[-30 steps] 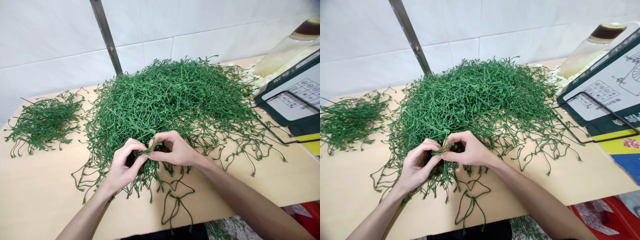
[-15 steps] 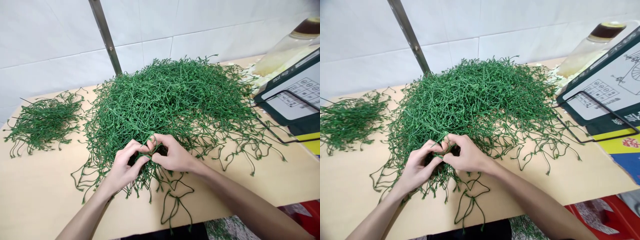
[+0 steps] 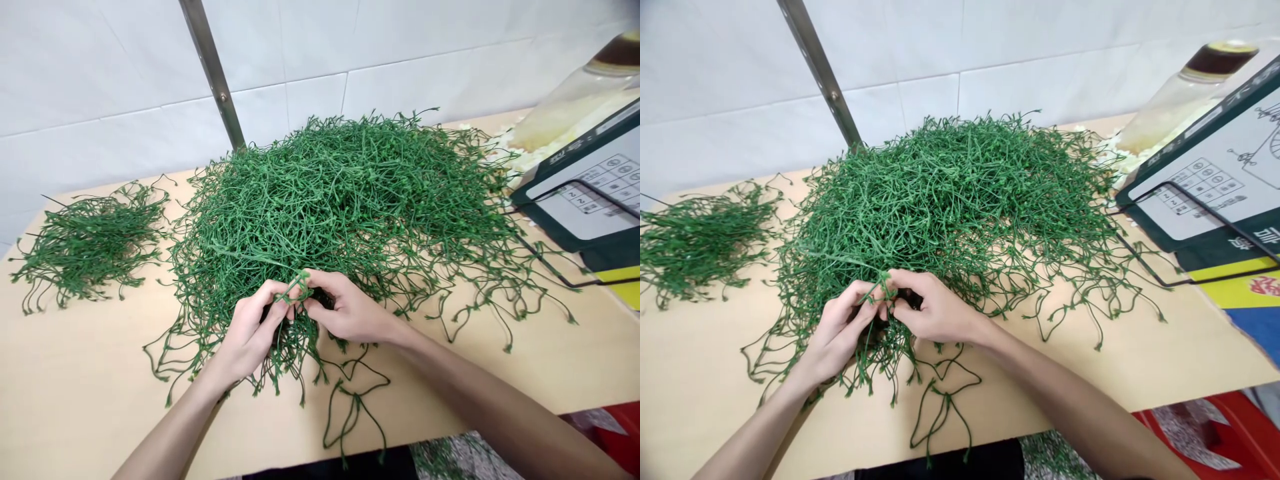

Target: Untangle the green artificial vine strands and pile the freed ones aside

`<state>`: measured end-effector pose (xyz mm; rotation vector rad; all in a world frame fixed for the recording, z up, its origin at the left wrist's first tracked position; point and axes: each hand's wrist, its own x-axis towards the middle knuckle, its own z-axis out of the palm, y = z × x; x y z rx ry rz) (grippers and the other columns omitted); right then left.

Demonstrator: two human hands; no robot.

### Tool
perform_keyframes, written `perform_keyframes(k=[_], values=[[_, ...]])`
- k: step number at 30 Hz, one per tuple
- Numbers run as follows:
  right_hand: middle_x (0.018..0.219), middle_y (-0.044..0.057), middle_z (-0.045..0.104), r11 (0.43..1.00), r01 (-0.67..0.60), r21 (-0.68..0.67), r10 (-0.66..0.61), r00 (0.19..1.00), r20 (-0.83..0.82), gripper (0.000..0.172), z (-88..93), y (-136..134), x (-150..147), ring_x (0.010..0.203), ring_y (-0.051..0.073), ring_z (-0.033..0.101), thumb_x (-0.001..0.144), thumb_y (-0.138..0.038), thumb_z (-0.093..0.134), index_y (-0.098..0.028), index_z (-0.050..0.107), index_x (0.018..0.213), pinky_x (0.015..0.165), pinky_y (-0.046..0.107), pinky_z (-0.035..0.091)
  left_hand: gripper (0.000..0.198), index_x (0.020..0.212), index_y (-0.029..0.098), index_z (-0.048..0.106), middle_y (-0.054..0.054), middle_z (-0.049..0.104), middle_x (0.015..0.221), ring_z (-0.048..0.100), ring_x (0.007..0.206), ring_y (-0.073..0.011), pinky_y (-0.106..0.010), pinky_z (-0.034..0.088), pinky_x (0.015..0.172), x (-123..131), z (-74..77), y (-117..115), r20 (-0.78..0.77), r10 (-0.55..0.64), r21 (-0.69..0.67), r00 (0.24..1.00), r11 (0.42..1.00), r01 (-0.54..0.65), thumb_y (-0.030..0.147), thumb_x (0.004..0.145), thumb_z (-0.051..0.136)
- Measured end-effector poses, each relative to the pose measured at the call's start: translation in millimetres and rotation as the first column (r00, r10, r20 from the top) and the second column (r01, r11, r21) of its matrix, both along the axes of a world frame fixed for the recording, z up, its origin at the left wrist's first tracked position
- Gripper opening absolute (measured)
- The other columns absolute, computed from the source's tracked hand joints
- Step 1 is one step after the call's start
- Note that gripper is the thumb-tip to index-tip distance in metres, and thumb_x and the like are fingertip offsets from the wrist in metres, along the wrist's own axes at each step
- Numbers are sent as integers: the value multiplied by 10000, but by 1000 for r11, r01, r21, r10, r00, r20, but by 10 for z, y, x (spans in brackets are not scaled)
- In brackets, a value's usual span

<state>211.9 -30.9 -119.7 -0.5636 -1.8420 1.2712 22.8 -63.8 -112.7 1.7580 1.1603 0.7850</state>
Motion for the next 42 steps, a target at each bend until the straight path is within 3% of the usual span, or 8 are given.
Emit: perform_keyframes(k=[4,9,13,18,25,33,42], values=[[778,-6,629,999,18,28,-18,1000,3,297,-28,1,-9,734,105,588,804,13,415,-171,643,847,734,243,490,189,940,201,549,28,582,760,508,687,-104,-216,395,651,8,-14,-4,25,0,-18,1000,1000,1,330,1002,425],[722,-21,637,999,-38,-28,36,998,-49,328,-13,18,9,690,86,601,815,42,394,-164,641,874,704,221,498,184,935,198,551,25,605,791,545,720,-94,-208,413,686,31,18,1,62,-14,-19,998,1000,16,301,1008,418],[835,6,668,991,-55,-122,45,995,-84,330,19,25,31,813,102,634,825,29,404,-160,628,978,783,249,502,120,986,198,530,38,601,747,522,660,-89,-208,397,632,16,18,16,85,45,33,995,998,-48,302,986,470],[859,10,656,986,6,-165,-21,996,-89,232,-21,14,20,784,103,606,841,-44,507,-162,659,972,721,237,484,128,920,185,548,31,559,720,478,624,-96,-221,382,588,16,-31,13,50,111,79,993,990,-115,312,927,566],[868,13,650,972,13,-233,-54,984,-170,209,-72,6,-16,786,110,626,807,-70,601,-169,608,991,752,258,507,119,845,183,578,31,578,701,493,601,-90,-207,397,563,59,-34,-12,17,194,130,981,972,-194,285,881,627],[814,-8,640,970,56,-235,-97,981,-169,153,-32,23,11,734,91,605,798,-120,680,-181,611,920,709,241,493,27,844,183,626,37,621,707,495,577,-70,-182,405,552,39,-46,24,40,155,251,987,955,-160,191,870,626],[803,-3,618,967,31,-251,-70,986,-148,130,-25,46,29,716,98,585,799,-176,696,-170,608,894,687,254,495,40,841,179,660,-6,644,743,557,660,-118,-233,458,642,30,-103,52,142,85,220,986,969,-115,195,868,635]])
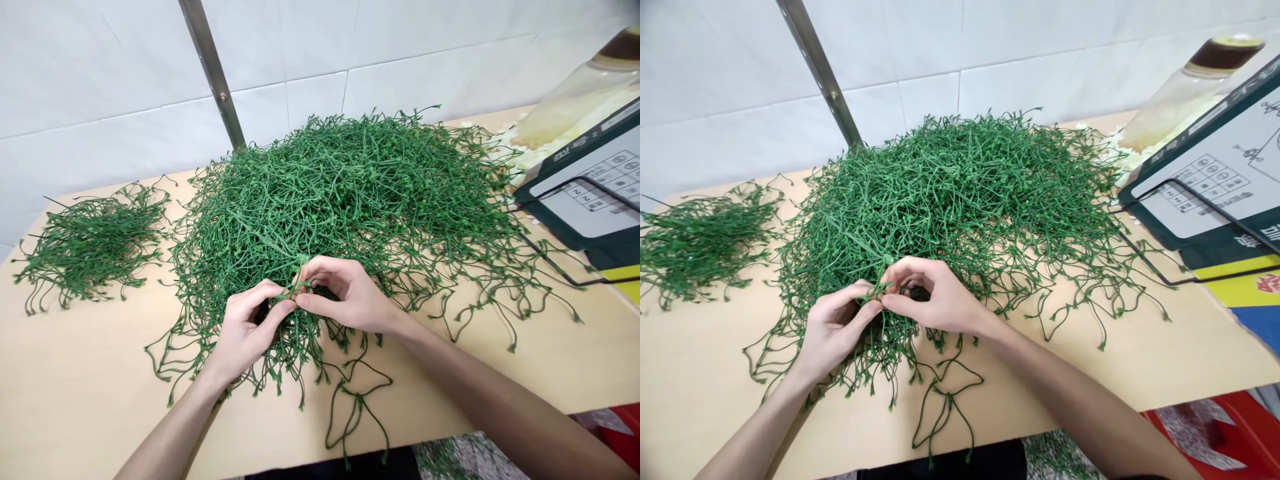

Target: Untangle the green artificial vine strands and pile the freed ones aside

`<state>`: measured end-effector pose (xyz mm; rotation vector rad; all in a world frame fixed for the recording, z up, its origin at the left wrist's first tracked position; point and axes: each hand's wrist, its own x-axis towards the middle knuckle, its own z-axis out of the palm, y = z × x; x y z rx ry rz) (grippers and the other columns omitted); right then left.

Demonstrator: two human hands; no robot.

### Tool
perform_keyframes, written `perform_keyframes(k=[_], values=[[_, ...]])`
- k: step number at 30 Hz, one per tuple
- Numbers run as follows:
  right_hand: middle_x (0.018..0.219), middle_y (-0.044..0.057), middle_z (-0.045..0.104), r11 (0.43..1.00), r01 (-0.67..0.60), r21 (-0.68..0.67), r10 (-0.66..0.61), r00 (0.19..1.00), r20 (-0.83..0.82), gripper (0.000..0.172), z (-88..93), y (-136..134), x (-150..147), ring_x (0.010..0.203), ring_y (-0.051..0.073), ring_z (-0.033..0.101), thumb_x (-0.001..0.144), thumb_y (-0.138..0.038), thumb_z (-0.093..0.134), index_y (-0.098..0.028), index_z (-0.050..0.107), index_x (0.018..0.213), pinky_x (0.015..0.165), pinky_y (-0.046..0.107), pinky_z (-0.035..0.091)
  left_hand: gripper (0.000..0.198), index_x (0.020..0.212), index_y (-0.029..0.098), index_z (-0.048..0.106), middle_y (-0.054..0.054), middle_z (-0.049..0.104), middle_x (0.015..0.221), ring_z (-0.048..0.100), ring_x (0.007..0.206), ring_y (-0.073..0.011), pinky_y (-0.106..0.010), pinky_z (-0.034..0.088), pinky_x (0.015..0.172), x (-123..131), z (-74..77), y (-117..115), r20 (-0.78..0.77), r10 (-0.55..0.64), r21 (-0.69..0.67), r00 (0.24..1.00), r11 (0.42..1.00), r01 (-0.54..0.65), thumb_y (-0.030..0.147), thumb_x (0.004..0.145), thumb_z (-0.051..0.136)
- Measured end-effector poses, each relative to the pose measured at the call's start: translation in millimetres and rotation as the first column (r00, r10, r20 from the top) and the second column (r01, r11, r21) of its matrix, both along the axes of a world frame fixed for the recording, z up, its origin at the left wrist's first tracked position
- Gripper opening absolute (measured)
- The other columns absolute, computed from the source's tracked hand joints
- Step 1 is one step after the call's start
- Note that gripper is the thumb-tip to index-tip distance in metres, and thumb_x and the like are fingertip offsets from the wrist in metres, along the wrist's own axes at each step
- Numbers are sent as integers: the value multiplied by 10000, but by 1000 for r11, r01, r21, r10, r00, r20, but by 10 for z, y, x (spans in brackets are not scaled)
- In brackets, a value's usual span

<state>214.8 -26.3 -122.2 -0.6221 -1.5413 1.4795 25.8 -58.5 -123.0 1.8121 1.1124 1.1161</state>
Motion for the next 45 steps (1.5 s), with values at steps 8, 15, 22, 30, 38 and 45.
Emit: perform_keyframes(k=[8,15,22,30,38,45], values=[[810,9,623,999,-34,-22,35,998,46,102,13,0,18,736,109,598,805,-158,664,-156,597,881,732,276,503,82,770,182,679,7,644,698,508,619,-110,-235,420,600,-10,0,-17,-33,58,-92,998,994,-60,227,838,678],[780,-1,625,999,-47,6,46,996,75,82,22,-29,15,712,109,589,801,-142,649,-163,610,871,697,270,498,78,759,178,650,11,624,701,513,639,-112,-233,409,599,7,49,-33,-75,85,-101,994,991,-92,219,807,697],[775,-14,636,998,-34,-56,33,999,-5,170,24,-13,-1,695,97,600,766,-149,698,-178,565,868,697,261,501,191,819,179,664,-2,629,714,554,690,-142,-260,448,653,-10,40,-40,-88,82,-142,993,985,-94,332,761,762],[731,-24,590,997,-59,-51,61,997,41,167,64,-35,16,646,87,524,745,-125,679,-179,530,797,647,253,461,160,835,176,642,-27,664,794,599,734,-149,-258,479,691,-56,51,-35,-25,-32,-214,999,976,26,297,791,737],[713,-36,546,996,-71,-53,73,997,36,188,62,-43,1,643,85,501,723,-101,670,-182,508,774,639,250,441,68,793,163,656,12,623,693,528,602,-97,-205,425,571,-19,191,-29,-82,-62,-193,995,980,46,226,818,663],[735,-26,575,998,-50,-31,52,995,90,179,8,-66,-1,653,93,517,730,-141,681,-186,523,801,642,254,461,117,707,145,642,18,554,593,436,501,-86,-213,356,482,33,218,-49,-250,-9,13,968,1000,13,152,787,557]])
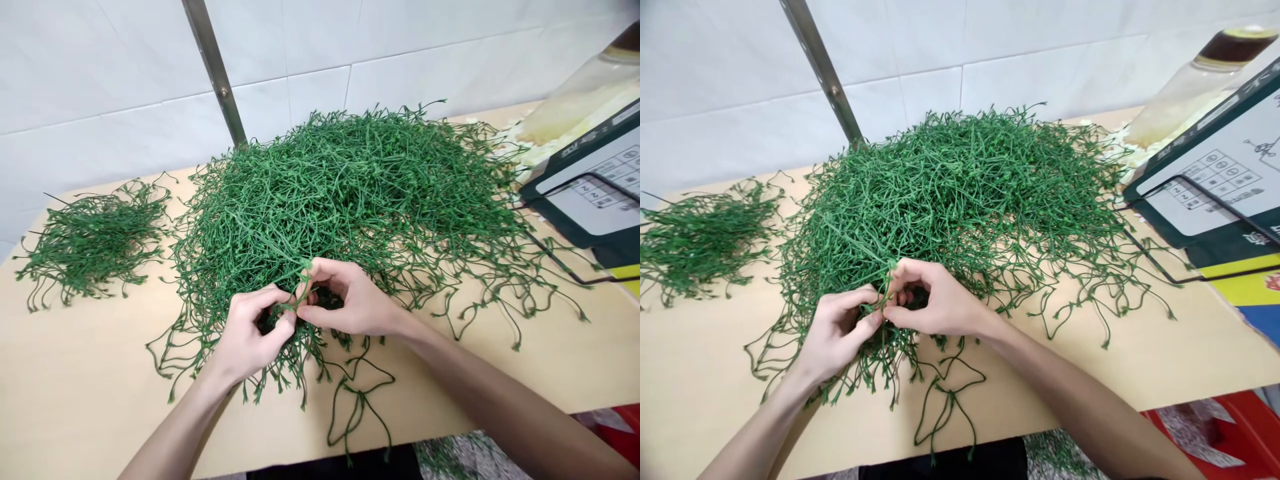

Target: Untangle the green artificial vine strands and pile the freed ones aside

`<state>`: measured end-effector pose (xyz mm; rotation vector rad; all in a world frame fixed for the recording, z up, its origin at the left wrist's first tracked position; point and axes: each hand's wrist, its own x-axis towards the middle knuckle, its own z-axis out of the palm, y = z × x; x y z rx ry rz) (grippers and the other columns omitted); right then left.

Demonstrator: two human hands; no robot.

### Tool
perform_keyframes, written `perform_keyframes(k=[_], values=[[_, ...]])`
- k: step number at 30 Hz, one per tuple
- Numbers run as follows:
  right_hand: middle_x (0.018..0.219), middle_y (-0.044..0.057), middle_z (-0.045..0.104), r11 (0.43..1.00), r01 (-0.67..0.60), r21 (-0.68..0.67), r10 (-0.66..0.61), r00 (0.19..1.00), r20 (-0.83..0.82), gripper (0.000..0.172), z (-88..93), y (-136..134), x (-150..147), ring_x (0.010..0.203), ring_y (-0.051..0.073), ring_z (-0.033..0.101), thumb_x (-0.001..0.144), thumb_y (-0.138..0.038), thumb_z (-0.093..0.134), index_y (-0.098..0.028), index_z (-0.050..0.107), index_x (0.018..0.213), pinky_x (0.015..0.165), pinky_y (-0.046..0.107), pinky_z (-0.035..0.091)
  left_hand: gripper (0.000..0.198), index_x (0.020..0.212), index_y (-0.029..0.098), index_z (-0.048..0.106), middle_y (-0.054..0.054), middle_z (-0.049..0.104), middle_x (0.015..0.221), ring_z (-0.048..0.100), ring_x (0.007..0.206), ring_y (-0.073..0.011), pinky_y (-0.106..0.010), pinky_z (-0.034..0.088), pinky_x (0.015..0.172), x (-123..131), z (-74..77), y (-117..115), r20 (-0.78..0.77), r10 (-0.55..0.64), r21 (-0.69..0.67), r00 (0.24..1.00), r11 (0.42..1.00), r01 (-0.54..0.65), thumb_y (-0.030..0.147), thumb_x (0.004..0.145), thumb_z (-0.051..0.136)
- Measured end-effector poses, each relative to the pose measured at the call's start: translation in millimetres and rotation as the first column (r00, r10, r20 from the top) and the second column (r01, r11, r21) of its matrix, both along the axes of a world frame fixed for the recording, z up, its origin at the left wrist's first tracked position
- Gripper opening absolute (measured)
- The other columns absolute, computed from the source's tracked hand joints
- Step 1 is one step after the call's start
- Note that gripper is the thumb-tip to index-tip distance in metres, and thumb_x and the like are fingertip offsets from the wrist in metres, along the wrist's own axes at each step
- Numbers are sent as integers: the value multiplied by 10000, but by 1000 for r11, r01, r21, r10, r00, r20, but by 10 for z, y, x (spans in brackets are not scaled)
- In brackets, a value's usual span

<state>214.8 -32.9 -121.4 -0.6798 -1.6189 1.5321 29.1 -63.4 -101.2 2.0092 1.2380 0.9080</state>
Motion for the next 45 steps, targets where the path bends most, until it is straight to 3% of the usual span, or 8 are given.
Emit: perform_keyframes(k=[3,9,13,17,24,29,40,45], values=[[729,-25,583,999,18,50,-21,998,62,168,16,-17,-15,647,95,523,726,-144,664,-188,518,796,631,246,462,142,650,153,601,6,561,574,466,514,-102,-221,391,498,28,5,-4,-58,4,95,998,995,2,118,755,511],[703,-27,571,957,17,291,-91,966,243,90,93,-36,-18,610,87,492,733,-130,587,-183,522,766,584,223,433,120,692,169,577,-10,593,594,511,551,-129,-252,470,552,67,-40,-33,-75,-14,267,997,963,34,83,721,499],[734,-21,607,940,-31,341,-74,955,289,88,85,-41,-3,621,92,532,759,-127,551,-185,523,820,609,224,453,100,759,164,589,-42,646,646,528,579,-151,-286,485,588,88,-84,-57,-152,15,418,988,907,50,85,741,530],[742,-19,637,936,2,352,-104,957,272,137,61,-51,-11,628,97,581,730,-93,542,-187,534,829,633,218,479,61,753,162,597,-69,647,640,526,596,-183,-322,446,570,97,-139,-85,-255,91,509,963,859,54,116,746,557],[668,-38,573,952,47,302,-109,976,191,146,49,-88,-78,585,76,527,675,-59,500,-174,522,763,582,185,446,76,694,187,565,-58,647,626,530,607,-181,-335,443,589,121,-191,-131,-224,120,530,967,848,18,126,728,536],[652,-51,548,968,28,249,-81,975,206,137,70,-81,-83,578,67,494,653,-60,502,-172,505,732,572,177,425,75,766,178,568,-57,663,682,602,705,-199,-330,493,637,128,-197,-138,-189,92,583,978,812,36,105,770,551],[682,-20,498,875,79,478,-219,944,245,95,92,-60,-45,602,76,463,682,-69,502,-144,545,722,585,199,396,99,892,154,576,-68,664,720,559,694,-203,-346,526,661,118,-190,-127,-250,154,588,956,809,24,120,799,578],[686,-19,552,933,68,352,-160,958,238,108,94,-57,-30,607,78,494,669,-59,507,-147,542,722,600,200,413,103,874,154,555,-57,650,697,550,678,-189,-345,521,685,119,-183,-125,-258,110,596,960,800,68,86,798,558]])
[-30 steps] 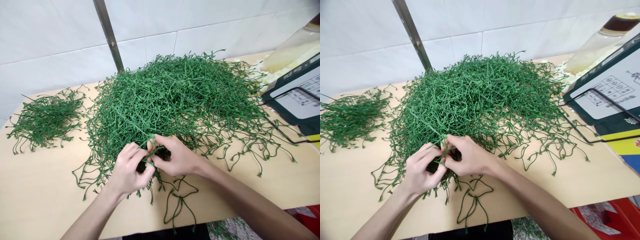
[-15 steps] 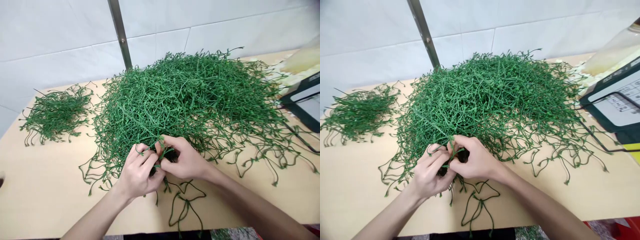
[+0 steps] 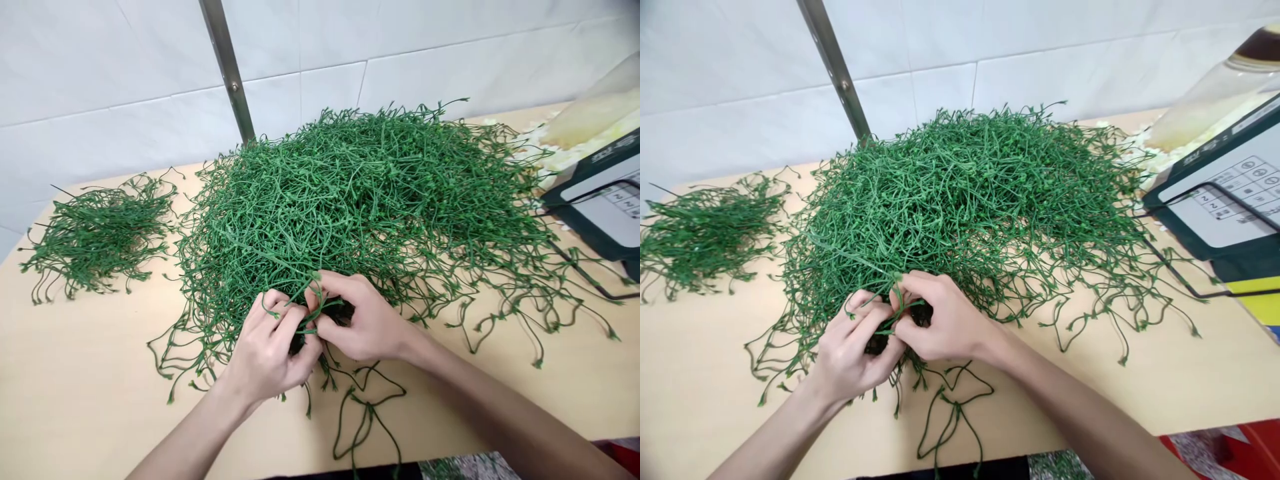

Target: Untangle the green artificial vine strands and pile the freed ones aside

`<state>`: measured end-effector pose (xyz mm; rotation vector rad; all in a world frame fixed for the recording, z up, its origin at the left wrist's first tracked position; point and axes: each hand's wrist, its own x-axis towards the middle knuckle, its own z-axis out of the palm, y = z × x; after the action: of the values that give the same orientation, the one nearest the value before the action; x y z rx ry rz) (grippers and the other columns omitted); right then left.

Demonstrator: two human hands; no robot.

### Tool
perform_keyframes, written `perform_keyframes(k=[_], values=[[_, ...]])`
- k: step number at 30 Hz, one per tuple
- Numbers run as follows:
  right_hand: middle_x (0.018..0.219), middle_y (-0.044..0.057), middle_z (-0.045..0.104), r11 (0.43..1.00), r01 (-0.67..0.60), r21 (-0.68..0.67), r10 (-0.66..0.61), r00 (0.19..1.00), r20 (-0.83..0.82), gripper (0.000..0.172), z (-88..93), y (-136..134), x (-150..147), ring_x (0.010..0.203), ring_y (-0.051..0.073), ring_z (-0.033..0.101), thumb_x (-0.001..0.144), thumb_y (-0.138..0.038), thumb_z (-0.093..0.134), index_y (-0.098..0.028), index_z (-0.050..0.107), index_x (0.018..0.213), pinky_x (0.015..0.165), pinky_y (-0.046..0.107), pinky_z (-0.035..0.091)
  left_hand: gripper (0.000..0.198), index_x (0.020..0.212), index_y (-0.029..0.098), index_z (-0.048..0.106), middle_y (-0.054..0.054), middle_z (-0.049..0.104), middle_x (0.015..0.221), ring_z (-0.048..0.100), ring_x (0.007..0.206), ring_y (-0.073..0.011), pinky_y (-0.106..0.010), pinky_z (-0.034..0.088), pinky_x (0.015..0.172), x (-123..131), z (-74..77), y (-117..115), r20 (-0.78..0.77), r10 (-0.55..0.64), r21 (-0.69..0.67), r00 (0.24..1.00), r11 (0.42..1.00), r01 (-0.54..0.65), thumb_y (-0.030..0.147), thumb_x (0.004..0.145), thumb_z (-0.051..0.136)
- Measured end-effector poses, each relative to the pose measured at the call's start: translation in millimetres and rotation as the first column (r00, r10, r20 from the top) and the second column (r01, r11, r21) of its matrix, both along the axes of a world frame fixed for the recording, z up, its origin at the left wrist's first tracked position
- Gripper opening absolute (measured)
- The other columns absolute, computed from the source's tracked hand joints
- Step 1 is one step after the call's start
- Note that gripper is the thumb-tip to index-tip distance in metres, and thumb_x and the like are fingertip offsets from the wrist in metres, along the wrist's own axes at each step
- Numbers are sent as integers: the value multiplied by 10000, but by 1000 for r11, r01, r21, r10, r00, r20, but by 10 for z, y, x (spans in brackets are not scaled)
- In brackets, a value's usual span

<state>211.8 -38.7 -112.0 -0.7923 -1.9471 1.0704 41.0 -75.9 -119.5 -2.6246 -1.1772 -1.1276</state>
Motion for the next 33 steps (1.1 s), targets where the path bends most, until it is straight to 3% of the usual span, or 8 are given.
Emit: perform_keyframes(k=[4,7,10,17,22,27,30,33], values=[[668,-41,548,974,-85,-211,65,993,-98,129,-4,30,8,604,74,500,663,-56,493,-162,521,731,602,193,424,129,894,141,560,-62,653,726,568,710,-186,-346,528,731,-1,-11,-5,-10,-48,18,999,999,48,64,791,574],[656,-46,518,957,-117,-264,82,987,-137,119,-7,44,8,616,76,483,654,-64,477,-169,507,703,605,196,411,134,924,126,582,-70,648,735,548,734,-197,-350,529,729,-6,-31,-18,-41,-63,35,997,997,64,86,796,573],[643,-49,493,969,-106,-225,85,991,-103,116,-12,30,4,600,77,452,649,-70,468,-174,497,692,590,203,386,153,940,124,594,-79,650,751,547,750,-207,-354,524,709,-9,-48,-27,-67,-60,31,996,998,62,90,795,558],[638,-36,359,997,-37,72,34,999,36,143,-45,-46,-31,637,108,386,621,-96,480,-195,379,642,545,223,313,125,923,162,593,-63,682,791,569,754,-195,-332,521,693,2,-37,-27,58,-78,-70,995,994,82,123,805,583],[641,-38,382,999,8,35,-10,999,46,132,-6,-75,-68,598,92,368,625,-94,462,-191,376,650,555,226,317,139,921,154,579,-60,678,768,614,767,-198,-309,518,690,24,-21,-40,38,-50,6,998,999,50,97,797,557],[582,-46,394,996,85,2,-85,995,52,149,19,-111,-126,568,88,353,629,-113,464,-197,341,618,550,226,314,119,831,181,552,-31,645,697,606,683,-167,-289,514,659,68,-26,-49,49,0,-28,999,1000,1,74,788,527],[564,-52,418,991,125,-41,-122,989,81,132,17,-109,-123,552,85,359,640,-124,489,-193,381,614,534,221,315,152,833,190,547,-19,622,668,576,663,-165,-312,525,695,71,-32,-36,45,-3,-20,999,1000,4,50,788,513],[577,-60,484,994,72,-81,-65,994,85,91,21,-74,-70,527,69,389,662,-105,524,-179,472,659,520,199,334,156,861,186,550,-26,615,681,551,679,-173,-326,528,711,41,-32,-15,16,-16,2,1000,1000,16,47,793,524]])
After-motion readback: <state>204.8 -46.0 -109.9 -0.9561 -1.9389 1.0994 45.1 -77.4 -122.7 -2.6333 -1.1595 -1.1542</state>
